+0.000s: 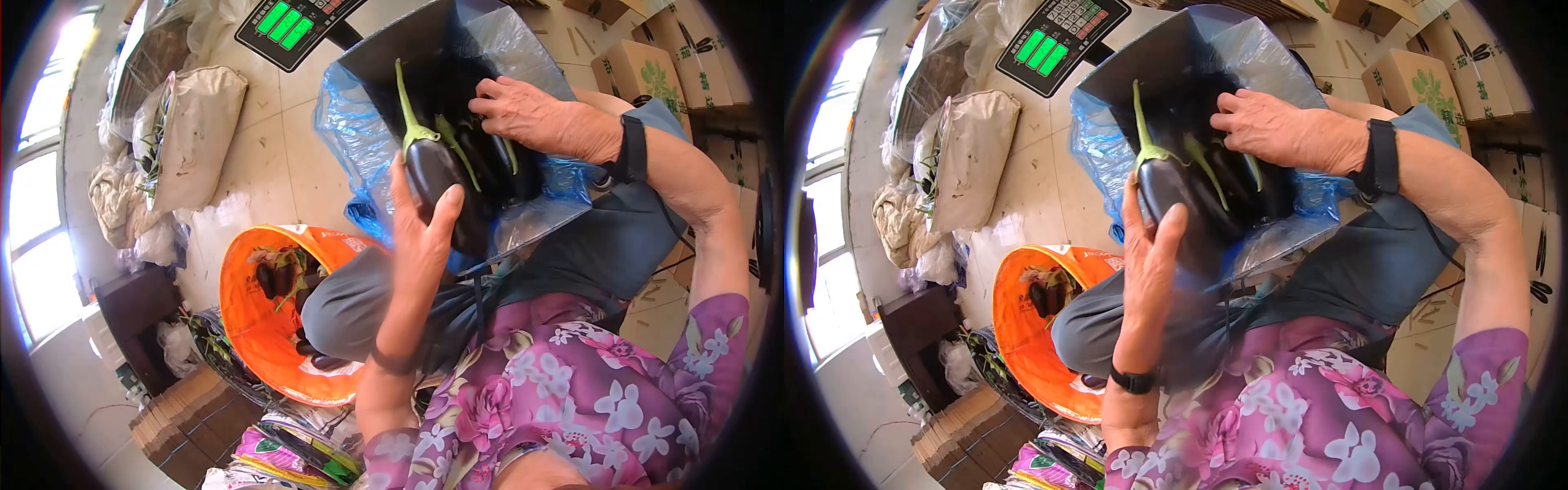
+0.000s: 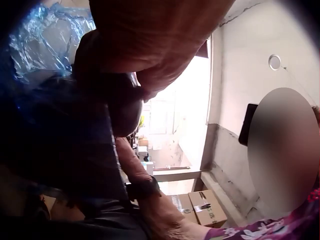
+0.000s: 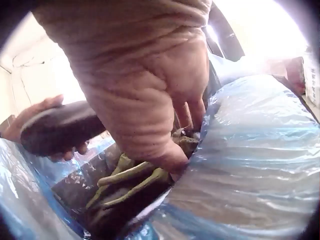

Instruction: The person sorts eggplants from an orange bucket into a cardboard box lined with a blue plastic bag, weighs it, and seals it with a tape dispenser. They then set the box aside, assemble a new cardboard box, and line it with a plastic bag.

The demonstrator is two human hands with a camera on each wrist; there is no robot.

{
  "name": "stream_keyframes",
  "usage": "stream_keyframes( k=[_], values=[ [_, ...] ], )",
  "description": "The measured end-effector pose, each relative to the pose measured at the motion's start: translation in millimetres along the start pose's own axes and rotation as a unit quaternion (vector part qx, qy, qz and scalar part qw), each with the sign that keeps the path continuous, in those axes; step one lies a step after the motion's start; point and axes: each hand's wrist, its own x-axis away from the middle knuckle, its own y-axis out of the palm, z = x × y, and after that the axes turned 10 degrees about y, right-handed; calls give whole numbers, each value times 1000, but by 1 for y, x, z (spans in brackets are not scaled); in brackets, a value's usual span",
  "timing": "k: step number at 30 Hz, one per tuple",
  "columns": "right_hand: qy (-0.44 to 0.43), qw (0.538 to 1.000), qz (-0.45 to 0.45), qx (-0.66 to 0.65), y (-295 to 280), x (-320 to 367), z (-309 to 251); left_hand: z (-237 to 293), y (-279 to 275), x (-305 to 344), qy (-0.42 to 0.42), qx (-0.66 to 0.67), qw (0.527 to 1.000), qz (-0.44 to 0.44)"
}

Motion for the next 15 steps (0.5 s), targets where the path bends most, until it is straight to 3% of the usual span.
stream_keyframes(
  k=[3, 6, 7, 8, 10, 11, 12, 14, 15],
  values=[
    [40, 996, -13, -82, 0, 12, 1, -21, 15, -10, 9, -43, 999, -9],
    [40, 996, -36, -73, 5, 10, 0, -48, 23, -22, 14, -101, 994, -34],
    [42, 996, -35, -76, 4, 11, -1, -60, 28, -25, 75, -148, 986, -24],
    [42, 996, -46, -62, 2, 13, -1, -70, 29, -28, 74, -151, 985, -26],
    [42, 996, -57, -46, 3, 14, -3, -75, 30, -33, 107, -296, 947, -67],
    [44, 997, -25, -52, 5, 17, -3, -75, 32, -30, 100, -387, 912, -88],
    [47, 997, 5, -59, 6, 19, -4, -72, 32, -29, 102, -387, 912, -88],
    [42, 997, 28, -58, 8, 24, -6, -68, 35, -29, 111, -472, 866, -122],
    [37, 996, 52, -56, 7, 25, -6, -79, 32, -33, 115, -426, 889, -125]
  ],
)
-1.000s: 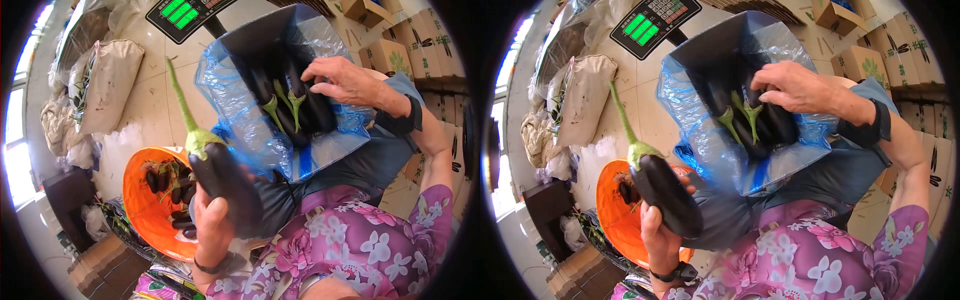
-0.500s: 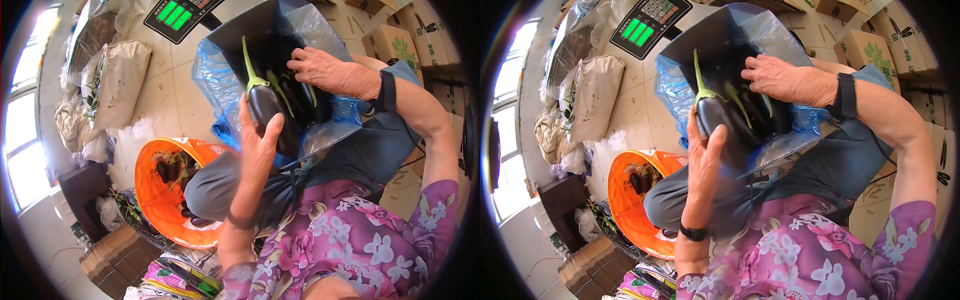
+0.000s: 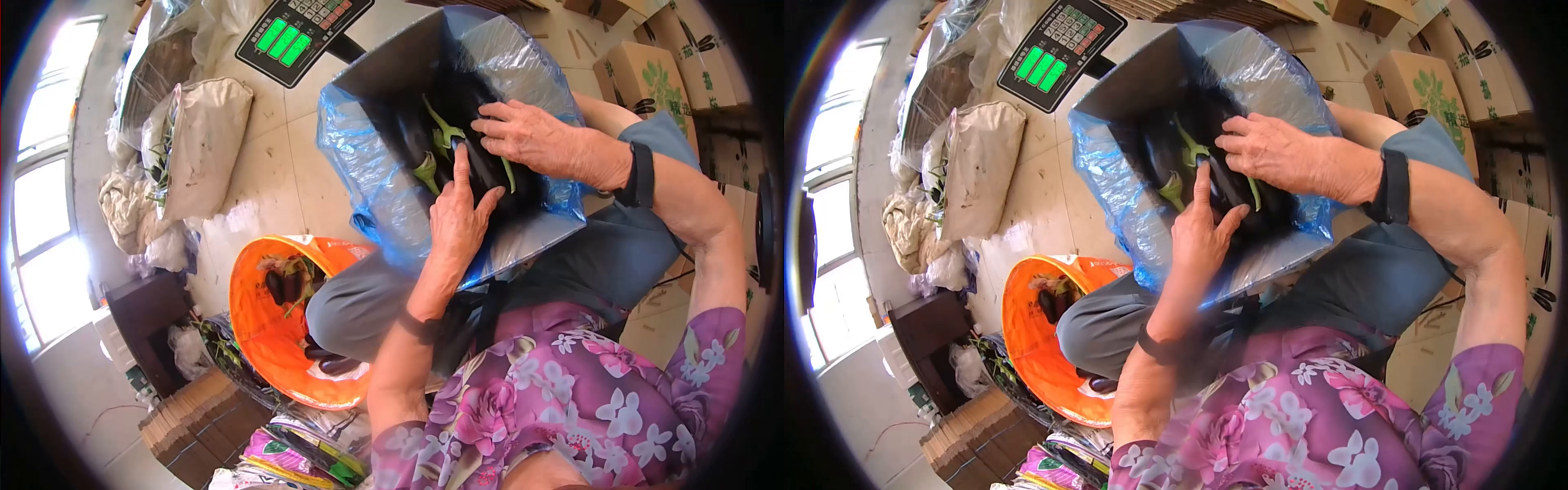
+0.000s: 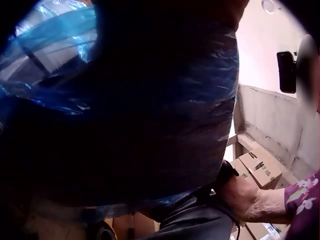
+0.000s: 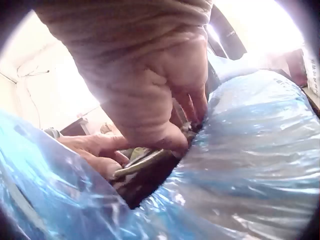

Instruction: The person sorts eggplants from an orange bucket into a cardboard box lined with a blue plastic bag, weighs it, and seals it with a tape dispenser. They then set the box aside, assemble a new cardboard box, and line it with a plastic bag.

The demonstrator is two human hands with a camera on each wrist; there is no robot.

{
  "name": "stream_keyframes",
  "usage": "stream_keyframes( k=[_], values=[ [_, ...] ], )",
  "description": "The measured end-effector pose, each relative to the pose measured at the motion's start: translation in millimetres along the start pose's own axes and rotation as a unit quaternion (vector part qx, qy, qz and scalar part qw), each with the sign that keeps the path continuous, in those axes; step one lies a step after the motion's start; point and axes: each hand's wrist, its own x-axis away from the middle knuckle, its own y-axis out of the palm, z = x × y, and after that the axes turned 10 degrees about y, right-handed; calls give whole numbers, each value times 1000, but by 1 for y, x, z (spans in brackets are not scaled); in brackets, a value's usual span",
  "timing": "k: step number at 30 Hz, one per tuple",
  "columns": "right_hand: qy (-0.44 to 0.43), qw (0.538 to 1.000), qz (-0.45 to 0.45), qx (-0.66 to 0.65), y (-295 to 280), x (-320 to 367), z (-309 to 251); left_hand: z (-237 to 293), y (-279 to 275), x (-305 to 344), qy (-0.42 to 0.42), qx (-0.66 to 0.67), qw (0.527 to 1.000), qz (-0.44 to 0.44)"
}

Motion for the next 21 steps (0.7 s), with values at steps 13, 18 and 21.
stream_keyframes(
  k=[13, 18, 21],
  values=[
    [171, 954, 35, -244, -107, 0, -13, 25, -54, 14, 16, 56, 998, 24],
    [270, 907, 68, -316, -123, -1, -8, 38, -66, 24, 92, 124, 984, 90],
    [311, 892, 77, -319, -116, -3, -1, 41, -67, 27, 118, 94, 983, 105]
  ],
)
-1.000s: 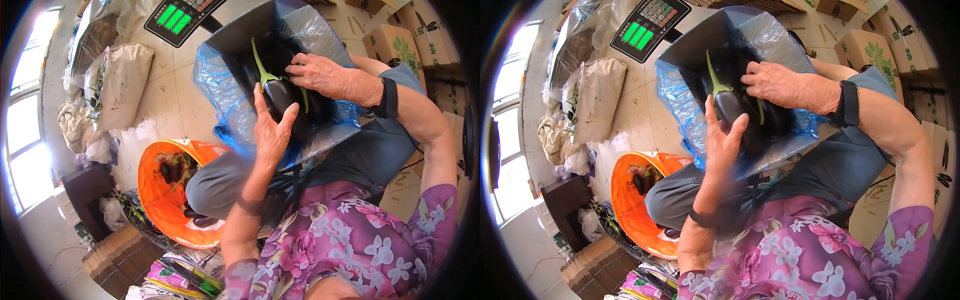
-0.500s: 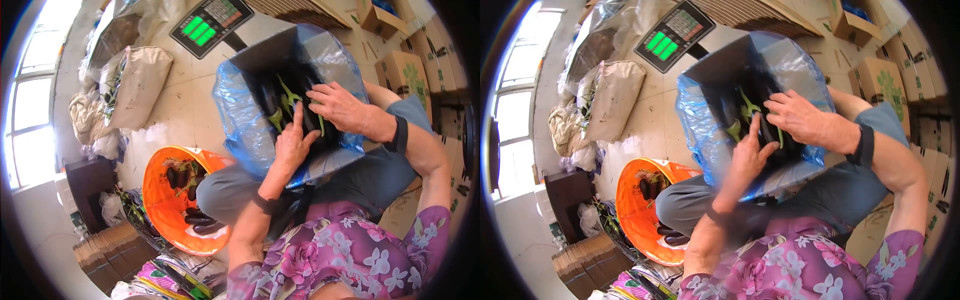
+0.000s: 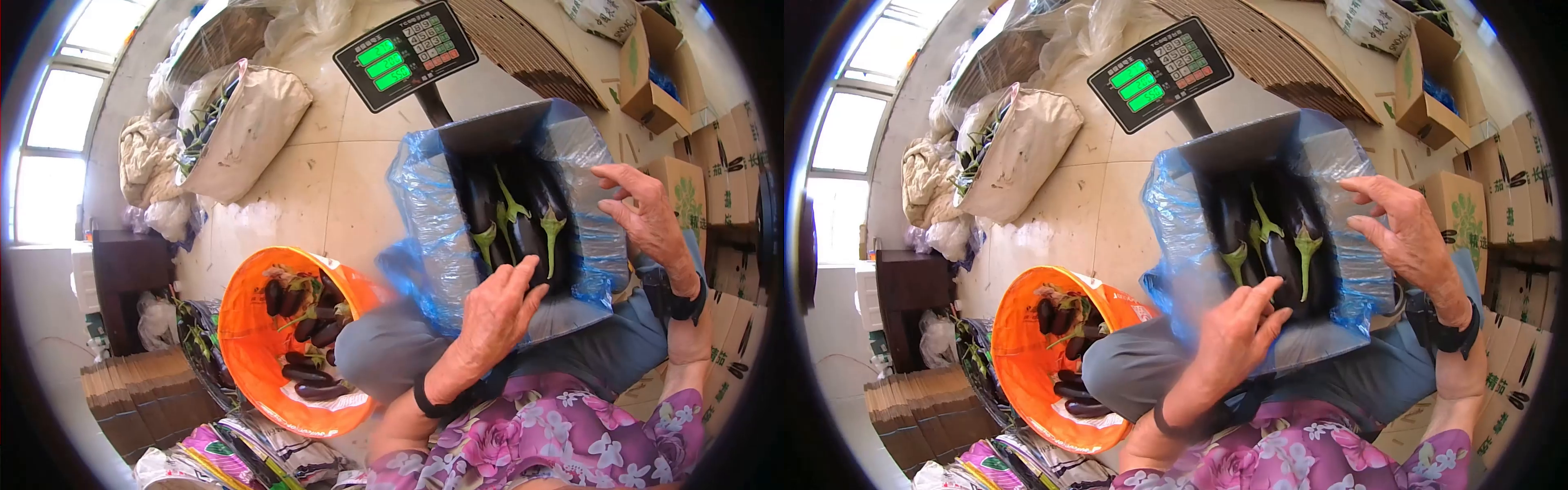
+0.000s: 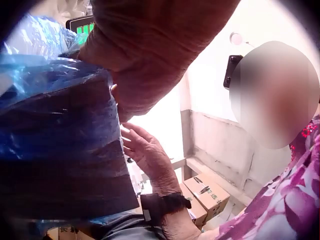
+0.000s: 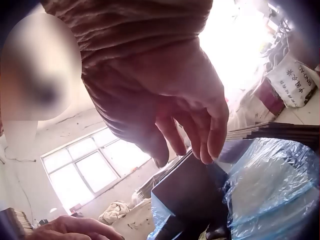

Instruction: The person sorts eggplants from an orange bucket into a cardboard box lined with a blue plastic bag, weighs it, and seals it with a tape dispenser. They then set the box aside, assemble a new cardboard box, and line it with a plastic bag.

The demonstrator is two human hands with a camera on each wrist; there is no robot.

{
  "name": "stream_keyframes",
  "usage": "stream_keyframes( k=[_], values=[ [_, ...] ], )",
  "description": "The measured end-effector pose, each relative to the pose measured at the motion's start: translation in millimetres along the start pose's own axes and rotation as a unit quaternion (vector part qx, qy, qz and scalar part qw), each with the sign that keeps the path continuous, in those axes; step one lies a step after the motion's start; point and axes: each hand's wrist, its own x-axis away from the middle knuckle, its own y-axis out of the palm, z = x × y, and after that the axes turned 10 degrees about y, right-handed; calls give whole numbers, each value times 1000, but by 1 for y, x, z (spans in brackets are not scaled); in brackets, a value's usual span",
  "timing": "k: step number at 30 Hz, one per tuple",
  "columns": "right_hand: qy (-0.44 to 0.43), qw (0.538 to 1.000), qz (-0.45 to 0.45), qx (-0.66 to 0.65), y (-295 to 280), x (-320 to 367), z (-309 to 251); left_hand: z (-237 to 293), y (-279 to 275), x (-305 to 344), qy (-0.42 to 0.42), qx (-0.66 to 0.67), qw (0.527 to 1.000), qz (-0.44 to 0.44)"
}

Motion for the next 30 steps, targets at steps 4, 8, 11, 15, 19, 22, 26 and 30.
stream_keyframes(
  k=[4, 8, 11, 15, 19, 22, 26, 30],
  values=[
    [23, 999, -22, 14, 3, -3, 4, 3, -3, -2, 6, -14, 1000, 10],
    [15, 999, -37, 26, 7, -5, 7, 8, -5, 0, 8, -46, 999, -18],
    [14, 998, -46, 34, 6, -7, 12, 15, -17, 2, 28, -38, 998, -28],
    [58, 996, -60, 6, -6, -21, 26, 32, -87, 5, 7, 14, 992, -123],
    [87, 995, -35, -22, -10, -54, 48, 3, -155, -11, -44, -13, 996, -73],
    [78, 997, -17, -1, -10, -80, 48, -39, -179, -36, -179, 65, 981, -47],
    [85, 996, -22, -4, -5, -97, 40, -118, -177, -50, -218, 27, 971, -91],
    [10, 991, -50, 120, 4, -118, 68, -172, -158, -70, -235, 129, 962, -56]
  ],
)
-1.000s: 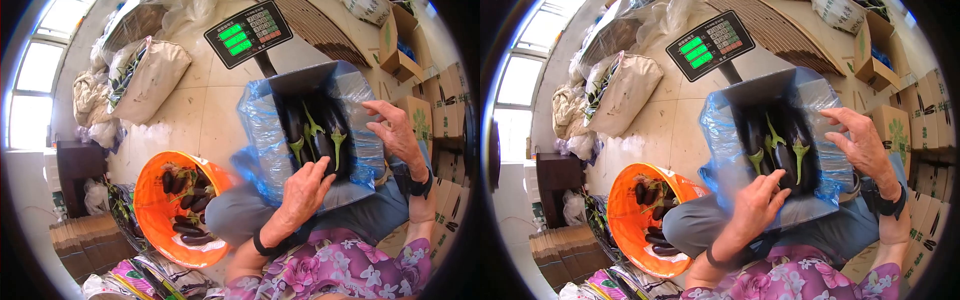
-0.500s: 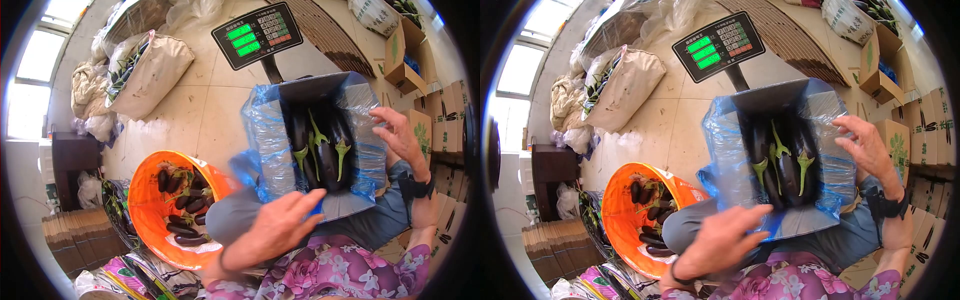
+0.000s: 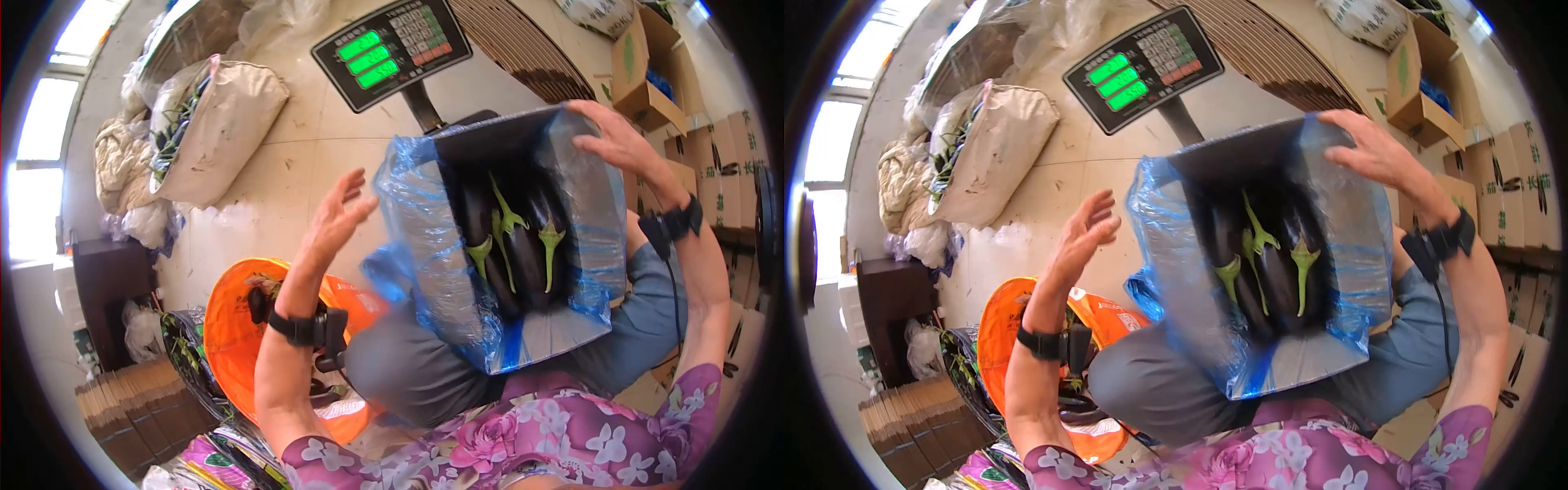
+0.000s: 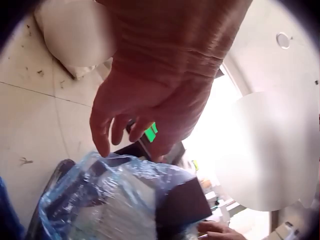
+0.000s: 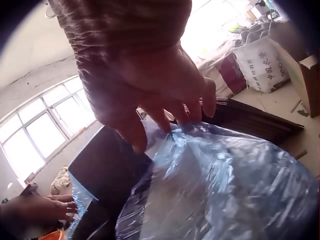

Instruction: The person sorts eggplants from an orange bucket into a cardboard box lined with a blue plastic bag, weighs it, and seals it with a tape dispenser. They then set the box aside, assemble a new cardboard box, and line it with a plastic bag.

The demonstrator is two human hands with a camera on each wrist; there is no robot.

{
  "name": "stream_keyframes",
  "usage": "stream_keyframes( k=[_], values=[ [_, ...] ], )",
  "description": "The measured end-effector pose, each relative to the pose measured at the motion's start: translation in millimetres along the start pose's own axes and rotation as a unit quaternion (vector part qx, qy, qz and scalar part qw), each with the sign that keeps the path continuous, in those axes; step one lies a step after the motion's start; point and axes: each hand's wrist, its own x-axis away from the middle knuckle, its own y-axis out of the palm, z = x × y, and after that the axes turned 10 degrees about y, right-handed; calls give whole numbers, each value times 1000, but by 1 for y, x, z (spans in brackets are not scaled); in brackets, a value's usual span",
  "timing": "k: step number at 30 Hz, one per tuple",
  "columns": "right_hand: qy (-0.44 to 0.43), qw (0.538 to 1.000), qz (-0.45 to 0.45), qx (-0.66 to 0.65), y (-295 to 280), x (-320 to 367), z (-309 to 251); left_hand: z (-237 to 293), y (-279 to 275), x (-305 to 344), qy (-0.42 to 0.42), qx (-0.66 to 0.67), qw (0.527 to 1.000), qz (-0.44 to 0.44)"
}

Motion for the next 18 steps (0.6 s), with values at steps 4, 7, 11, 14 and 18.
stream_keyframes(
  k=[4, 7, 11, 14, 18],
  values=[
    [16, 996, -80, -41, 14, -29, -3, -32, 16, -43, 46, -89, 995, -24],
    [40, 995, -90, -18, 18, -44, -11, -38, 24, -62, 44, -76, 992, -89],
    [-9, 998, 57, -36, 21, -57, 6, -48, 11, -64, 28, -51, 997, -47],
    [-55, 992, 79, -86, 21, -60, 0, -39, 12, -60, 79, -5, 994, 69],
    [39, 989, -15, -142, 24, -53, -17, 21, 32, -46, 115, 67, 981, 143]
  ],
)
